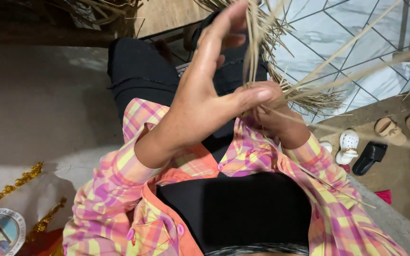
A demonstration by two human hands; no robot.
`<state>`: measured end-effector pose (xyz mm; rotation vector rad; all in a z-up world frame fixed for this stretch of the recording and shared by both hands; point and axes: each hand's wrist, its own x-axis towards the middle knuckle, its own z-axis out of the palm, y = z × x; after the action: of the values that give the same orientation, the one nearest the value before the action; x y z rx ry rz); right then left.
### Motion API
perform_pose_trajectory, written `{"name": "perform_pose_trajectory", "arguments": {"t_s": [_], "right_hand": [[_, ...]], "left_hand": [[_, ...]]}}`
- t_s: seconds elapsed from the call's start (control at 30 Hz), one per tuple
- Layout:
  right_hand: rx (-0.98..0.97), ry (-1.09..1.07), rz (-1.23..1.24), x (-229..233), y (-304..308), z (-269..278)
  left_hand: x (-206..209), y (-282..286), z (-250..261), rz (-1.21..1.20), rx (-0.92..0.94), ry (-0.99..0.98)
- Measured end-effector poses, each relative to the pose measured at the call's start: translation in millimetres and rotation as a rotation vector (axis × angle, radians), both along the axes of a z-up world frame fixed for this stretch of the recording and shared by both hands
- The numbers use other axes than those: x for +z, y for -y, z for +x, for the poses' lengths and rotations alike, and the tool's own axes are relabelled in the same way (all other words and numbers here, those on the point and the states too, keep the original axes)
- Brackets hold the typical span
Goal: Stripping and weaving thin fibers from dried plant stalks by hand
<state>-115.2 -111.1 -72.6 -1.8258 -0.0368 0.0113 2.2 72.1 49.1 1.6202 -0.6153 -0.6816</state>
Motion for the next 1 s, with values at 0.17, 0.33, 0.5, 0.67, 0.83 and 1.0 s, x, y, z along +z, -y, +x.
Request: {"name": "perform_pose_trajectory", "arguments": {"t_s": [0.17,0.33,0.5,0.67,0.83,1.0], "right_hand": [[0.039,0.021,-0.208,1.4,3.4,-2.7],[-0.021,0.058,-0.044,-4.5,2.1,-15.1],[0.11,0.453,-0.079,-28.9,8.0,-5.6],[0.088,0.059,0.001,66.8,-4.8,8.1],[0.122,0.025,-0.078,42.1,-1.5,3.8],[0.026,0.041,-0.045,33.0,-7.4,3.9]], "left_hand": [[0.4,-9.0,-4.0,0.008,-0.05,-0.019],[0.7,-13.6,-7.9,0.031,-0.048,0.003],[-0.8,-11.5,-8.5,-0.038,-0.067,0.096],[-4.9,-10.0,-11.4,0.017,-0.106,0.192],[-8.3,-9.7,-16.0,0.15,-0.162,0.38],[-6.7,-9.1,-25.4,0.283,-0.143,0.661]]}}
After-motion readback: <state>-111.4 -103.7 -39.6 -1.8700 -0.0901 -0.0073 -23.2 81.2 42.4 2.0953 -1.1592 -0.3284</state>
